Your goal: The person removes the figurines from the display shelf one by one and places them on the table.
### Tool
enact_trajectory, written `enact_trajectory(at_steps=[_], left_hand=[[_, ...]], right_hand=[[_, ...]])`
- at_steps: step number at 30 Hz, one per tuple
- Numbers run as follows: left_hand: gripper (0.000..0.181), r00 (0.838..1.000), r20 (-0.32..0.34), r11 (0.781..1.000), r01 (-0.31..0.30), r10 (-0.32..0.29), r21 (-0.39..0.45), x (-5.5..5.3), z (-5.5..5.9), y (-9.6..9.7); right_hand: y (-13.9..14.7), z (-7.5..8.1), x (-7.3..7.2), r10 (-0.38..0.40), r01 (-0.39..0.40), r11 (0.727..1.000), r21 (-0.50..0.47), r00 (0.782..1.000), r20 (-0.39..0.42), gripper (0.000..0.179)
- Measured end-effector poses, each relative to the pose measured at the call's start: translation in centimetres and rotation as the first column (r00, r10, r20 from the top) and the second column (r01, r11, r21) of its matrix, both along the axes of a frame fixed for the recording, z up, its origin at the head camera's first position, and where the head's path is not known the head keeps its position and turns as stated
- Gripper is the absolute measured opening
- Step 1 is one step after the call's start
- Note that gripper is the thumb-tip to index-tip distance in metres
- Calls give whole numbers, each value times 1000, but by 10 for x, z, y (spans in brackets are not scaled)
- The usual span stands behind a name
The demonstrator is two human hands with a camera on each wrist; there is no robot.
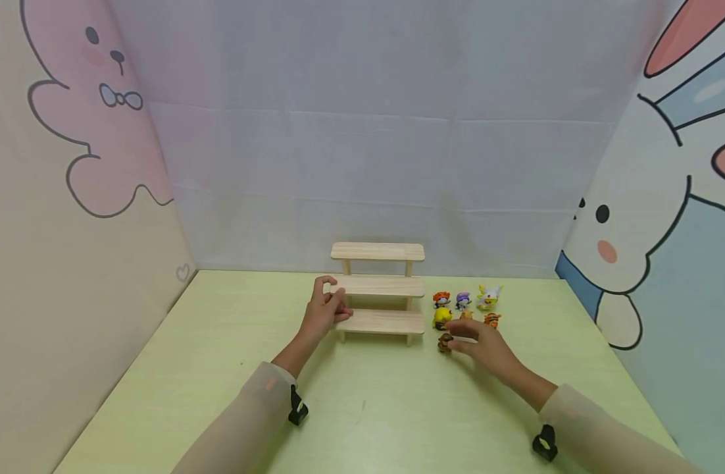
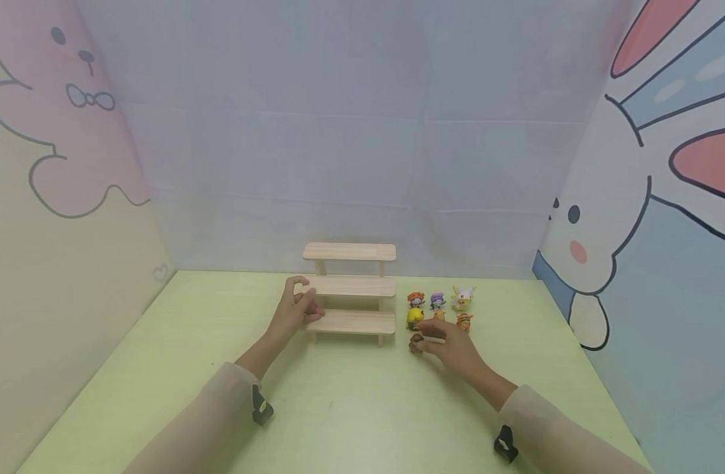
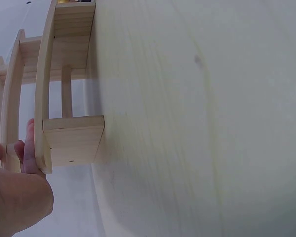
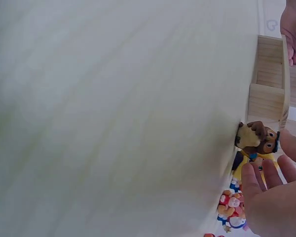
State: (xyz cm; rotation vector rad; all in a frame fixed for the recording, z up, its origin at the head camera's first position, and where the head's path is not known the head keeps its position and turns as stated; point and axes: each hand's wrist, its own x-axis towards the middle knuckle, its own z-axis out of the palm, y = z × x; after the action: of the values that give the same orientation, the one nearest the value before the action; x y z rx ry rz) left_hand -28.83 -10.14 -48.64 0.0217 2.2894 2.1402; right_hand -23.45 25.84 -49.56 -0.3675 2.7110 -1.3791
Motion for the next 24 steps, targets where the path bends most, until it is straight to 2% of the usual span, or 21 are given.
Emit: enact_trajectory(at_steps=[7,12,18,24], left_hand=[[29,1000,-3,1000,-4,4,3,-1,-1,0],[27,1000,2,1000,1,-1,18,-2,-1,-1],[28,1000,18,998,18,-19,55,-6,-3,-3],[28,996,54,992,62,-69,110,-7,2,-7]], right_hand=[[1,17,1,-29,33,997,66,998,-59,37],[1,29,0,-54,70,991,115,989,-140,35],[4,38,-6,-45,70,990,121,979,-199,36],[4,44,-13,-15,59,981,183,972,-234,39]])
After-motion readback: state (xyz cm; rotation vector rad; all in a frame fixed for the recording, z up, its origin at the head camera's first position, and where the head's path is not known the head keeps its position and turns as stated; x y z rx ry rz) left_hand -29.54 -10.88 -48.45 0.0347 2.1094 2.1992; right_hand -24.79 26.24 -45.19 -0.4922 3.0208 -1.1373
